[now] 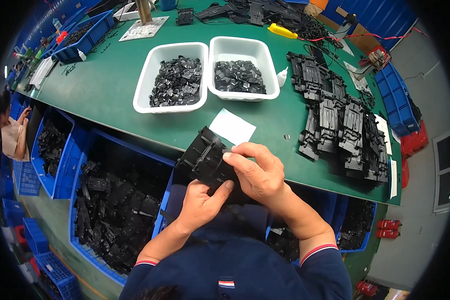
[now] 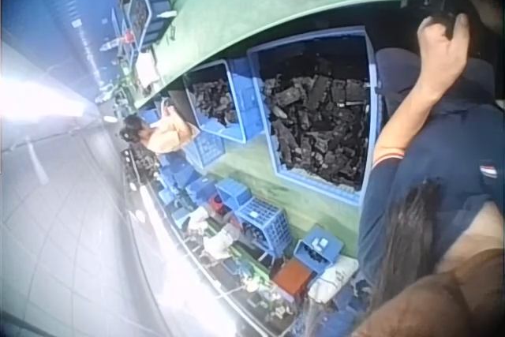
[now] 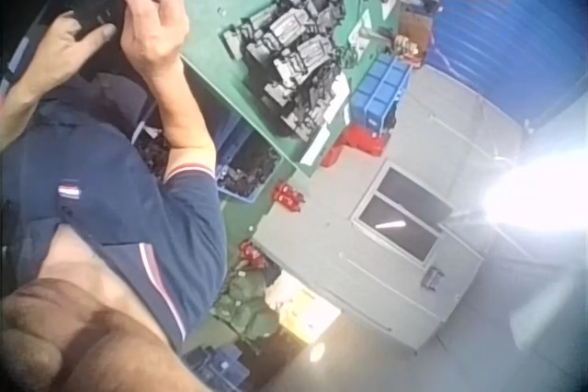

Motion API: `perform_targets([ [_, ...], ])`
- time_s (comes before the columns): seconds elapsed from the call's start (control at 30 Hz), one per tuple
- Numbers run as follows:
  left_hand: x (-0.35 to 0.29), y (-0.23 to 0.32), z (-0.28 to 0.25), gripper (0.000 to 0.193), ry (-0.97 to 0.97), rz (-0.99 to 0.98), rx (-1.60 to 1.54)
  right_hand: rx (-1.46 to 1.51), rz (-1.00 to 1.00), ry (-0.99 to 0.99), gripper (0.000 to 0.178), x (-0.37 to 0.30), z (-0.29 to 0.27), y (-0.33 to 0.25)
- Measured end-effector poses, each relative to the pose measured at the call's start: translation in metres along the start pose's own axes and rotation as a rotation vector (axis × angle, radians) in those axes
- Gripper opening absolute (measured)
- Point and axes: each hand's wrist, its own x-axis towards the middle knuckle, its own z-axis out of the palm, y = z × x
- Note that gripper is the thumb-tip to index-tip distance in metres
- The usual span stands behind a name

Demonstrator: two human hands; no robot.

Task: The person takes plastic car chassis bases from a bin, attaches small components to each chassis by hand, and stacks the assembled pieces on the workbench.

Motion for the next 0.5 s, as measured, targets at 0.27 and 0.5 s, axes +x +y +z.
perform_targets([
  [0.27,0.0037,0.0017,0.0043,0.01,0.096,0.081,0.088,0.005,0.011,-0.028,0.033,0.0027,0.0007,0.0005],
  [0.5,0.0029,0.0025,0.0039,0.01,0.1,0.054,0.123,0.005,0.019,-0.05,0.033,0.005,-0.0013,-0.0005],
])
